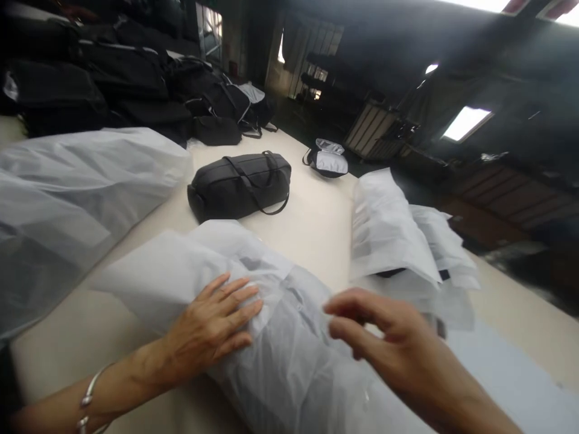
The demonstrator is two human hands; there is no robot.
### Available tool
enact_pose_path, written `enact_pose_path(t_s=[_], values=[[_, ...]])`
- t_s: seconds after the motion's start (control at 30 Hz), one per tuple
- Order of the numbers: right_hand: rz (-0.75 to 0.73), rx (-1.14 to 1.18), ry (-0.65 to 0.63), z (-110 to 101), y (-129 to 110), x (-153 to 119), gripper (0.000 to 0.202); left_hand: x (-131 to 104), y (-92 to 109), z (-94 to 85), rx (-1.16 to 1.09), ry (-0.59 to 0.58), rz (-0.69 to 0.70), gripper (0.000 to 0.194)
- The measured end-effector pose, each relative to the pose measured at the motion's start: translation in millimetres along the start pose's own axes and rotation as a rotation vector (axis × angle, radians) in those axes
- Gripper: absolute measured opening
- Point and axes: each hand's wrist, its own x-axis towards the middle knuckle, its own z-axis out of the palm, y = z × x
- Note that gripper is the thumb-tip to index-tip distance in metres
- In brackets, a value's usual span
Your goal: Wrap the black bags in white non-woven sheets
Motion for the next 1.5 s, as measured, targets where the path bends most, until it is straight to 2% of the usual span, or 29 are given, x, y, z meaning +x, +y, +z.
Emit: enact_pose_path(t_s=[0.07,0.1,0.17,0.23,0.37,0.47,0.53,0.6,0.7,0.8,0.9,0.97,1.0,1.07,1.2,1.27,1.33,1.4,1.47,1.5], values=[[0.007,-0.015,-0.213,28,-53,30,0.025,1,0,3.0,-0.033,0.025,-0.038,0.040],[0.012,-0.039,-0.294,41,-70,45,0.026,1,0,4.1,-0.049,0.040,-0.055,0.044],[0.013,-0.135,-0.376,60,-87,71,0.021,2,1,5.3,-0.076,0.064,-0.077,0.050],[0.006,-0.246,-0.414,72,-87,92,0.014,1,2,5.5,-0.100,0.087,-0.092,0.054],[-0.032,-0.461,-0.506,87,-68,124,0.013,-2,3,5.8,-0.125,0.083,-0.103,0.057],[-0.089,-0.642,-0.575,100,-60,138,0.013,-3,2,8.0,-0.138,0.077,-0.110,0.055],[-0.145,-0.815,-0.585,107,-62,143,0.013,-4,1,9.8,-0.139,0.087,-0.108,0.053],[-0.207,-1.014,-0.567,112,-69,147,0.020,-5,1,10.8,-0.138,0.089,-0.104,0.050],[-0.288,-1.193,-0.545,111,-72,158,0.047,-7,0,10.2,-0.137,0.085,-0.096,0.048],[-0.319,-1.038,-0.526,93,-55,169,0.063,-7,-1,8.4,-0.132,0.096,-0.092,0.050],[-0.219,-0.689,-0.299,69,-27,168,0.066,-5,-1,5.7,-0.122,0.106,-0.087,0.052],[-0.196,-0.486,-0.137,62,-12,159,0.079,-5,-1,3.0,-0.118,0.105,-0.084,0.053],[-0.203,-0.402,-0.105,63,-6,153,0.088,-5,-1,1.7,-0.117,0.107,-0.080,0.053],[-0.184,-0.259,-0.139,74,6,143,0.103,-7,-1,-0.1,-0.116,0.102,-0.078,0.052],[-0.004,-0.044,-0.221,105,27,140,0.115,-5,-1,5.2,-0.116,0.076,-0.081,0.049],[0.019,-0.020,-0.180,114,30,144,0.118,1,-1,9.4,-0.114,0.042,-0.076,0.047],[0.019,-0.077,-0.107,115,23,144,0.120,8,-3,6.9,-0.105,-0.007,-0.054,0.046],[0.024,-0.126,-0.043,103,13,137,0.118,12,-11,-8.8,-0.119,-0.048,0.014,0.047],[0.018,-0.088,0.054,74,14,115,0.107,11,-32,-37.8,-0.162,-0.005,0.070,0.045],[0.029,-0.033,0.142,55,23,96,0.098,8,-48,-54.8,-0.192,0.044,0.070,0.044]])
